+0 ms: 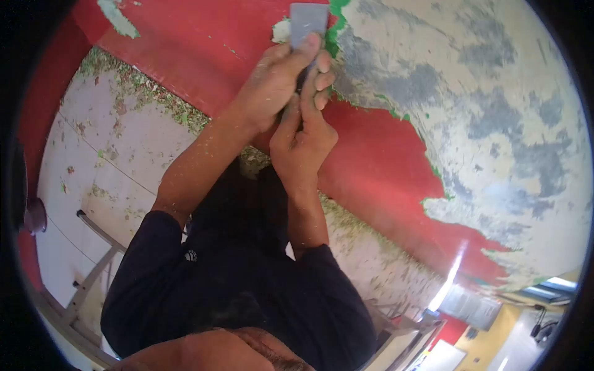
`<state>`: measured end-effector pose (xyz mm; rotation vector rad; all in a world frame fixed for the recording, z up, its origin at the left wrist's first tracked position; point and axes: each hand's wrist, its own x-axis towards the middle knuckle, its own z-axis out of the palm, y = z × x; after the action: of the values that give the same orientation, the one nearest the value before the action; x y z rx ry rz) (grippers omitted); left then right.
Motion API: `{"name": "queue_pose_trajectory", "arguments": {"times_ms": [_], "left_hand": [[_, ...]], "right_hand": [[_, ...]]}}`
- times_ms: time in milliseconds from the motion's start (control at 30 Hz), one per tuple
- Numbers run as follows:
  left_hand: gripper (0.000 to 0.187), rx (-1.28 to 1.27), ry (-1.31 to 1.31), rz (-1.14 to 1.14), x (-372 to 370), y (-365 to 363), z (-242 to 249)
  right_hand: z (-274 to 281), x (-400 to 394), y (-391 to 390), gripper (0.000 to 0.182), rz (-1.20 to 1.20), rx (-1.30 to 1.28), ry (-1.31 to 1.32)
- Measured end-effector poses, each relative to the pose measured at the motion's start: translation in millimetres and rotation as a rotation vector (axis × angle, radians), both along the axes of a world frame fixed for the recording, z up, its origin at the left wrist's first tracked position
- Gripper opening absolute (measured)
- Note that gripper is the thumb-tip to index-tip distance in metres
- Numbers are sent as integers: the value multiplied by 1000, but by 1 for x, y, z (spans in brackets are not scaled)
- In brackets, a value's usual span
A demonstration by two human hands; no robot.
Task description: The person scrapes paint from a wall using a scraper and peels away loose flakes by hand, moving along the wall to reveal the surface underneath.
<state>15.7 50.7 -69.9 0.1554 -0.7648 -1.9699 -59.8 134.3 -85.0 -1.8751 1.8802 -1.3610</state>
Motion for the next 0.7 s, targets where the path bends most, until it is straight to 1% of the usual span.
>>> {"name": "queue_pose_trajectory", "arguments": {"times_ms": [33,100,133,200,233,300,333,400,433,533,633,667,700], "left_hand": [[39,-27,-45,41,1,0,-8],[41,-99,-148,123,2,-1,-32],[42,-23,-102,134,2,-1,-30],[45,146,-23,144,-2,11,-26],[45,106,-43,90,1,15,-23],[46,29,-66,-11,8,17,-17],[48,82,-63,-50,3,17,-20],[50,190,-48,-115,-9,19,-28],[50,206,-43,-79,-10,17,-29],[48,240,-49,-8,-7,12,-20],[46,290,-145,32,-13,21,-32],[45,278,-122,1,-14,17,-36],[45,234,-115,17,-10,11,-34]], "right_hand": [[-2,-1,4,52,31,82,-98],[-5,2,11,54,100,166,-217],[-7,4,15,54,131,176,-231],[-13,6,21,52,169,84,-215],[-16,8,24,51,189,39,-206],[-21,2,24,48,188,-146,-91],[-27,4,26,37,100,-259,-59],[-37,3,22,29,-3,-220,-142],[-40,2,21,26,-57,-200,-182],[-37,9,17,25,-60,-125,-247],[-46,3,16,24,-53,-266,-220],[-45,2,12,22,-47,-265,-214],[-39,6,9,21,-46,-255,-213]]}}
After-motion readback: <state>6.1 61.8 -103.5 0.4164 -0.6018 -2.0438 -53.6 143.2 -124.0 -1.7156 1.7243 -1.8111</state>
